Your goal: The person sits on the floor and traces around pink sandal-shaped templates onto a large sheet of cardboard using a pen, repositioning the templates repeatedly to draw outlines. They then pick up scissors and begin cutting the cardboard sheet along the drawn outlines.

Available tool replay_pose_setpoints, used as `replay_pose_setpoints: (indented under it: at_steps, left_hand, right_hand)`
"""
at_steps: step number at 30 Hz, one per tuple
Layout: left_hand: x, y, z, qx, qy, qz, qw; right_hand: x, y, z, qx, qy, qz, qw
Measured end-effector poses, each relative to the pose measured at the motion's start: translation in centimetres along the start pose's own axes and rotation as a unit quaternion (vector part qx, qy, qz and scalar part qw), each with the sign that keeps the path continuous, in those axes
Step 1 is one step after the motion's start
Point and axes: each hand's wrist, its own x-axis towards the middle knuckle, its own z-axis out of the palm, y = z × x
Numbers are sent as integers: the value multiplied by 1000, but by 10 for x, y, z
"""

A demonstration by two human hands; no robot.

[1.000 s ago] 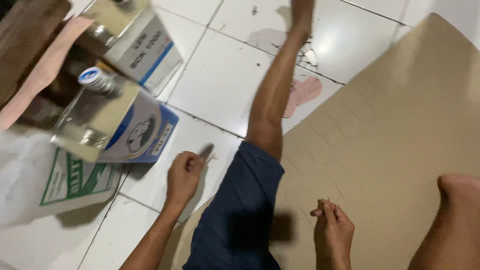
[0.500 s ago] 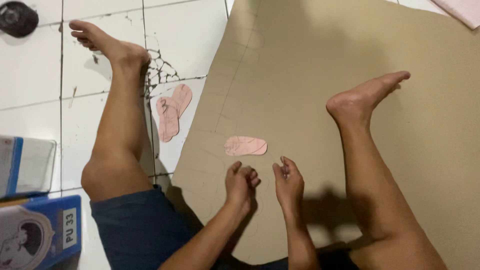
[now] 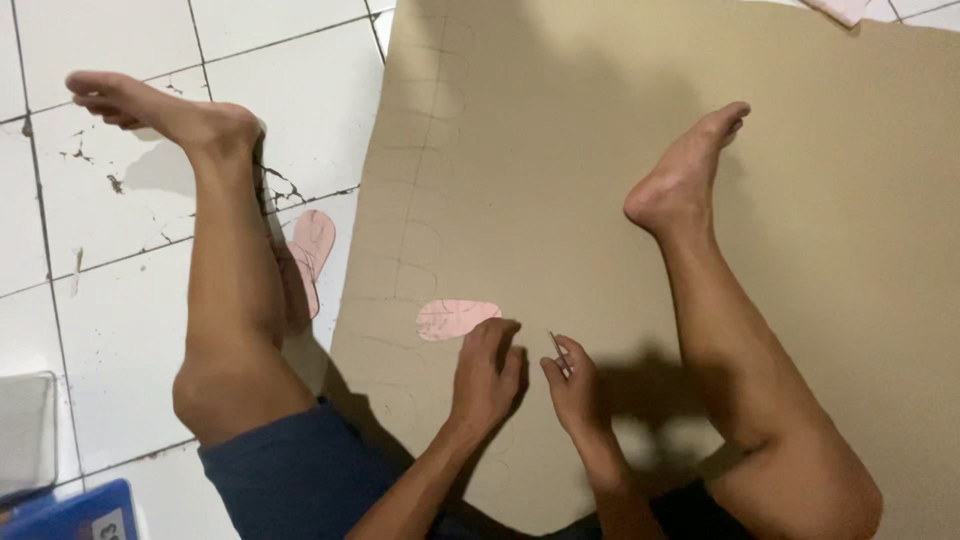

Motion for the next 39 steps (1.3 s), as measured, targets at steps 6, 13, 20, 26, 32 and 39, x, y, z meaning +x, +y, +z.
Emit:
replay_pose_setpoints:
  at_steps: [6, 13, 20, 26, 32, 39]
  left_hand:
    - [-10, -54, -47, 254, -62, 87, 961]
    - [-9, -101, -50, 231, -19, 176, 957]
    - [15, -117, -74, 153, 100, 87, 979]
    - [29, -105, -83, 174, 124, 15, 977]
    - [43, -73, -63, 183, 132, 21, 974]
    - [42, -71, -56, 193, 113, 2, 975]
  right_hand:
    - [7, -51, 60, -154, 43, -169, 973]
    - [34, -153, 55, -449, -158, -151, 867]
    - [50, -160, 73, -396, -178, -72, 898]
    - [35, -89, 40, -243, -87, -171, 951]
    - [34, -80, 26, -227, -78, -148, 959]
    - [47, -109, 2, -183, -102, -129, 969]
